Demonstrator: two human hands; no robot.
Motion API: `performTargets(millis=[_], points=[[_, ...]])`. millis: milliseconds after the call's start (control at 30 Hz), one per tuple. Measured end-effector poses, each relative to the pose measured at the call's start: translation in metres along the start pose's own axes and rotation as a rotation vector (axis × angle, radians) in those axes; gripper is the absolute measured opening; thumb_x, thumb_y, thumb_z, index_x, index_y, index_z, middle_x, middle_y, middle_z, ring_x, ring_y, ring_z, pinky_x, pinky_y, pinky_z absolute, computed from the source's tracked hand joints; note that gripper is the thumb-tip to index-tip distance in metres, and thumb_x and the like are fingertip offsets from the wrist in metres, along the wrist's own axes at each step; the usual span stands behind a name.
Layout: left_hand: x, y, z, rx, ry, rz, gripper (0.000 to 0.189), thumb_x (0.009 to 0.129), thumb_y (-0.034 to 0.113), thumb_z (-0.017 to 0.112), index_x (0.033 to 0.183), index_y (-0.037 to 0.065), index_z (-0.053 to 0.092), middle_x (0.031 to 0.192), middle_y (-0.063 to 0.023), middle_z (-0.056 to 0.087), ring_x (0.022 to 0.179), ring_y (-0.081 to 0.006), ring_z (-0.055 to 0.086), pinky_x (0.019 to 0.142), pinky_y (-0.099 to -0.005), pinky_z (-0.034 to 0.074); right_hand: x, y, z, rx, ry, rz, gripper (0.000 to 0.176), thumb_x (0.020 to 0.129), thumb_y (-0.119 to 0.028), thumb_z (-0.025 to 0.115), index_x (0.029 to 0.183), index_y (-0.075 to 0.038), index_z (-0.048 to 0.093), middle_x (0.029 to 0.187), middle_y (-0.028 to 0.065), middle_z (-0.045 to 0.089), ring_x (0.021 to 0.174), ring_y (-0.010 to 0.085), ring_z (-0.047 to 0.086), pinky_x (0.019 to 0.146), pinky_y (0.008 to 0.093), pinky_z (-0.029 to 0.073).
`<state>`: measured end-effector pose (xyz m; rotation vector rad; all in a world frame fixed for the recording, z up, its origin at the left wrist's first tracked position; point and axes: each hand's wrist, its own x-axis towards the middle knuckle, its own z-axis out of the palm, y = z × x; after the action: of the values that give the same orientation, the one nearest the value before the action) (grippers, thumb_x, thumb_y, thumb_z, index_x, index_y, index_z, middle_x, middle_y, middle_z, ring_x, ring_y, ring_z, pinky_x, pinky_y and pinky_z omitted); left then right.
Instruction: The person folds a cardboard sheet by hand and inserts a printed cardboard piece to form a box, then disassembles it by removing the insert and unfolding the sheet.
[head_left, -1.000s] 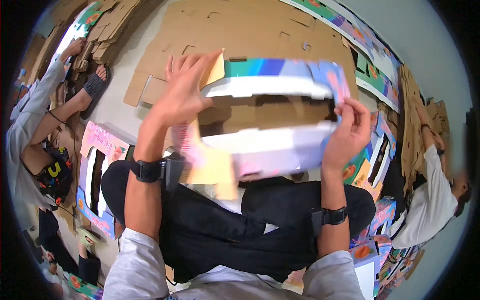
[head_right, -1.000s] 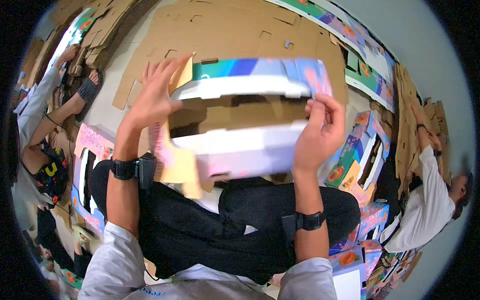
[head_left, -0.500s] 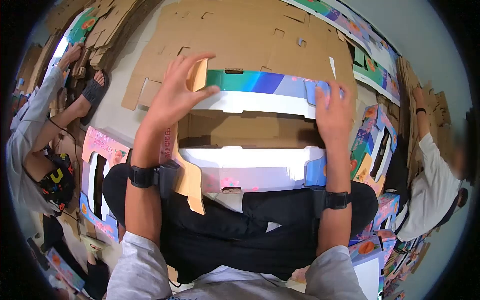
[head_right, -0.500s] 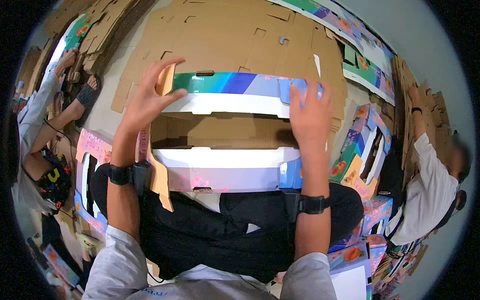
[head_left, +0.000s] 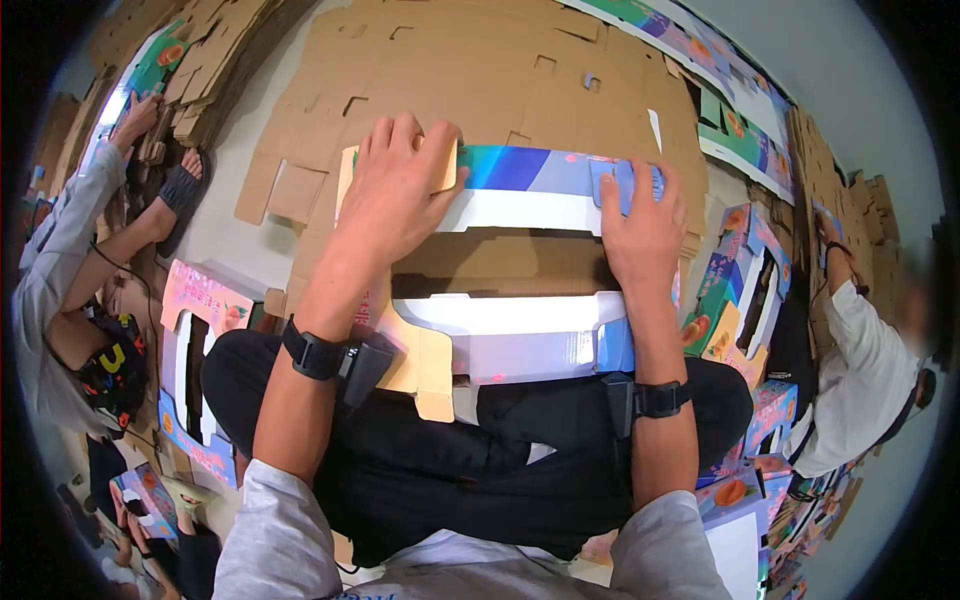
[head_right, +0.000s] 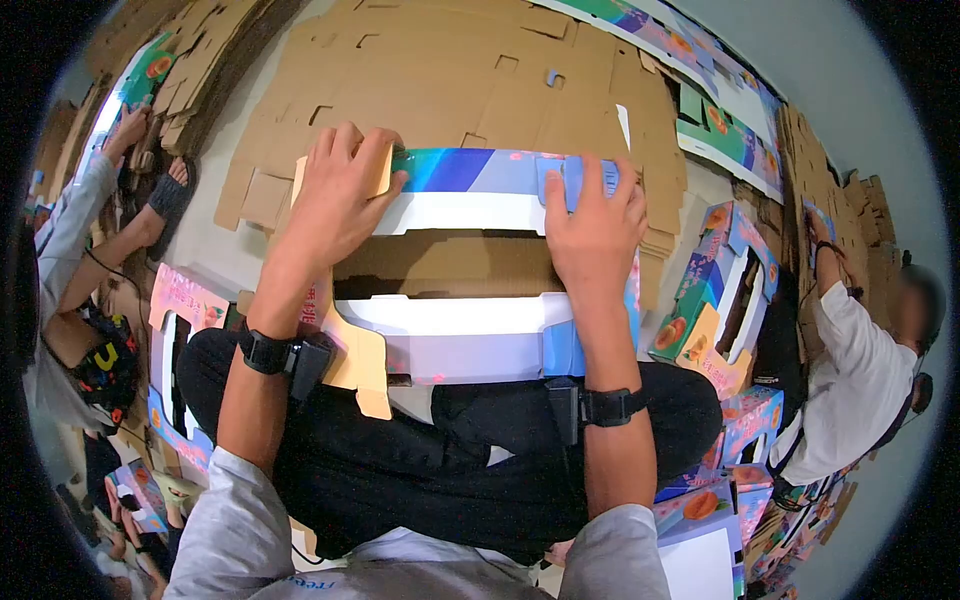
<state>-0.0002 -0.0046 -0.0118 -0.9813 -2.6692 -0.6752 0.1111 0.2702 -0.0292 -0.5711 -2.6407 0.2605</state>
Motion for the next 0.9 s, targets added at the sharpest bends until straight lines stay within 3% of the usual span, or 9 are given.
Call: performTargets(millis=[533, 733, 900], points=[[0.005, 0.002, 0.004, 0.054, -0.043, -0.024, 0.032, 0.1, 0.024, 0.072, 0.126, 0.008, 0.061, 0.117, -0.0176, 0.06, 0.116, -0.0392, 0.059, 0.104, -0.0517, 0.045, -0.003, -0.003, 0.005, -0.069, 0.071, -0.044, 0.053, 0.104, -0.045, 0.064, 0.146, -0.012, 0.063, 0.153, 0.0231, 0.052, 0.134, 0.0496, 0.051, 0.115, 0.0633, 0.039], [0.01, -0.003, 0.012, -0.011, 0.104, 0.086, 0.041, 0.105, 0.042, 0.066, 0.125, 0.006, 0.067, 0.131, -0.0174, 0.069, 0.122, -0.0362, 0.064, 0.109, -0.0498, 0.047, -0.004, -0.002, 0.008, -0.114, 0.074, -0.05, 0.055, 0.104, -0.046, 0.064, 0.147, -0.013, 0.063, 0.153, 0.0245, 0.052, 0.134, 0.0499, 0.051, 0.114, 0.0636, 0.04], [0.014, 0.003, 0.009, 0.113, -0.211, -0.031, 0.055, 0.108, 0.053, 0.058, 0.137, 0.005, 0.064, 0.133, -0.0186, 0.069, 0.123, -0.0374, 0.065, 0.11, -0.0502, 0.047, -0.003, -0.004, 0.008, -0.126, 0.073, -0.051, 0.055, 0.104, -0.046, 0.064, 0.147, -0.012, 0.063, 0.153, 0.025, 0.052, 0.134, 0.0501, 0.051, 0.114, 0.0637, 0.039]])
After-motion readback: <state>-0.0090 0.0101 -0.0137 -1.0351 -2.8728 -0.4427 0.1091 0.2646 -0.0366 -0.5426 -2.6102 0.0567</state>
